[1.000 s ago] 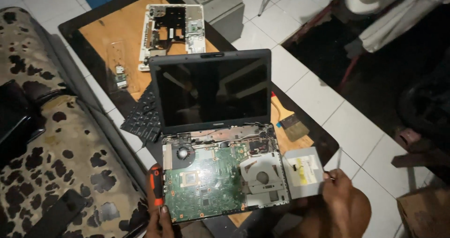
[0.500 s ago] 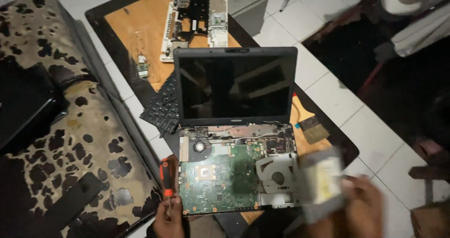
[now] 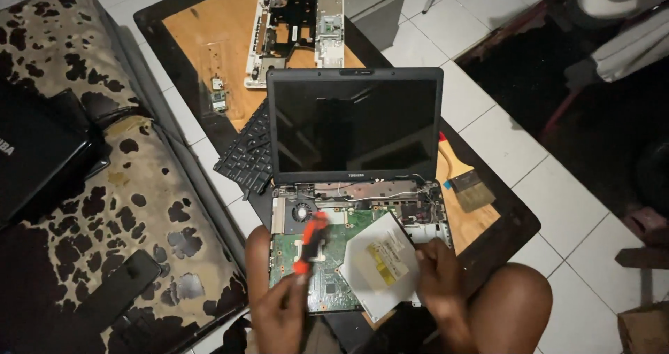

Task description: Disassembling a laptop by removing the top casing, cleaning internal components with a brush, and removing screws.

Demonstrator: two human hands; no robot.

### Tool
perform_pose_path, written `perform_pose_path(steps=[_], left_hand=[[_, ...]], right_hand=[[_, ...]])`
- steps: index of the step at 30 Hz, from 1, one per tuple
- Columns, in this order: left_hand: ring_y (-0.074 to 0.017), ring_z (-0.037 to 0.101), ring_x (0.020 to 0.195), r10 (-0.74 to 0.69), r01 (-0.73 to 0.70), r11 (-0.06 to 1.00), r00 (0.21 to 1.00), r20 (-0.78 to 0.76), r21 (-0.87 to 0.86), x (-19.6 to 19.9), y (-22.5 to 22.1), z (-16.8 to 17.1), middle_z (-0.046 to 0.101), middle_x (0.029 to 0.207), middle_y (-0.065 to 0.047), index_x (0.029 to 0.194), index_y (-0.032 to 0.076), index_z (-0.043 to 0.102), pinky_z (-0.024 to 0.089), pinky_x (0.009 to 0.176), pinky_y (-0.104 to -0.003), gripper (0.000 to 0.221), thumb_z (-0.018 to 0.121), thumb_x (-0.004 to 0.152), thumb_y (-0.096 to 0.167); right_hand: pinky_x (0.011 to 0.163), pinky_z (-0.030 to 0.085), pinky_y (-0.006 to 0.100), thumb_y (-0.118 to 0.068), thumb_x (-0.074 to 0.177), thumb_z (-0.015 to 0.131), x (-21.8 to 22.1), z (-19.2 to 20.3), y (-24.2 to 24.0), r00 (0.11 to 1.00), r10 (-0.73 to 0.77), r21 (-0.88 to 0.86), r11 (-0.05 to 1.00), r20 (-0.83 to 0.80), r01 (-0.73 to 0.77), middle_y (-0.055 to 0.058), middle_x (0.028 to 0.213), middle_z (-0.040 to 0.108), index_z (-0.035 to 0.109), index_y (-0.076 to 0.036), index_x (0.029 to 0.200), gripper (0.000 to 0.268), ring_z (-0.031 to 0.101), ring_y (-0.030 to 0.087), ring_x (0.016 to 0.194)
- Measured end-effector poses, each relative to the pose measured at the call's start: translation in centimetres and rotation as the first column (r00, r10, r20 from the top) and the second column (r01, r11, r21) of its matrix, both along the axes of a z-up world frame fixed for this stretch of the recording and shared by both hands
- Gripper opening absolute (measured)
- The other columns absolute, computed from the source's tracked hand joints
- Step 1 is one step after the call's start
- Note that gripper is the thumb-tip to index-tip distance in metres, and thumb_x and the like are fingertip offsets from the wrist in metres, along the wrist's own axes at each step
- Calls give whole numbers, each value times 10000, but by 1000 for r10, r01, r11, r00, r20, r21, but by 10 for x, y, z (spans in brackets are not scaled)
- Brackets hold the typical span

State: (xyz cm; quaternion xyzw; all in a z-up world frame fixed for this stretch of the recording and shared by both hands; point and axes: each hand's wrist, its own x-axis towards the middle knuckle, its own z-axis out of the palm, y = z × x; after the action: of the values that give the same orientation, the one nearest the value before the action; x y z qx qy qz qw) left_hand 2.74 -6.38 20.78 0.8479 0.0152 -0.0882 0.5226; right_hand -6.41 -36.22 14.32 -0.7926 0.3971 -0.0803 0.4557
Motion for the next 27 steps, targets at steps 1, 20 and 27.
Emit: perform_pose_path(steps=[1,20,27], left_hand=[[-192,672,625,-5,5,1000,1000,3,1,-2,-8,-11,802,1507,-93,1007,114,958,544,579,-316,319,763,972,364],[-194,746,978,53,-203,936,890,-454,-289,1,-57,-73,884,991,-121,1161,-76,926,559,895,-366,365,899,910,188],[-243,795,1066,33,-223,901,890,-455,-372,2,-55,-74,924,1104,-167,1191,-93,914,617,966,-399,380,884,916,167]], right_hand=[[815,523,389,-163,1013,621,1,4,4,1000,-5,1,1000,3,5,85,912,819,661,-76,912,139,735,193,905],[828,526,426,-414,1149,390,-14,-6,-41,982,-184,-37,982,33,186,82,937,762,727,-108,954,495,719,238,888],[852,475,537,-218,1172,514,-21,-4,-89,985,-67,-400,917,-157,-2,160,860,693,663,-91,863,366,603,370,970]])
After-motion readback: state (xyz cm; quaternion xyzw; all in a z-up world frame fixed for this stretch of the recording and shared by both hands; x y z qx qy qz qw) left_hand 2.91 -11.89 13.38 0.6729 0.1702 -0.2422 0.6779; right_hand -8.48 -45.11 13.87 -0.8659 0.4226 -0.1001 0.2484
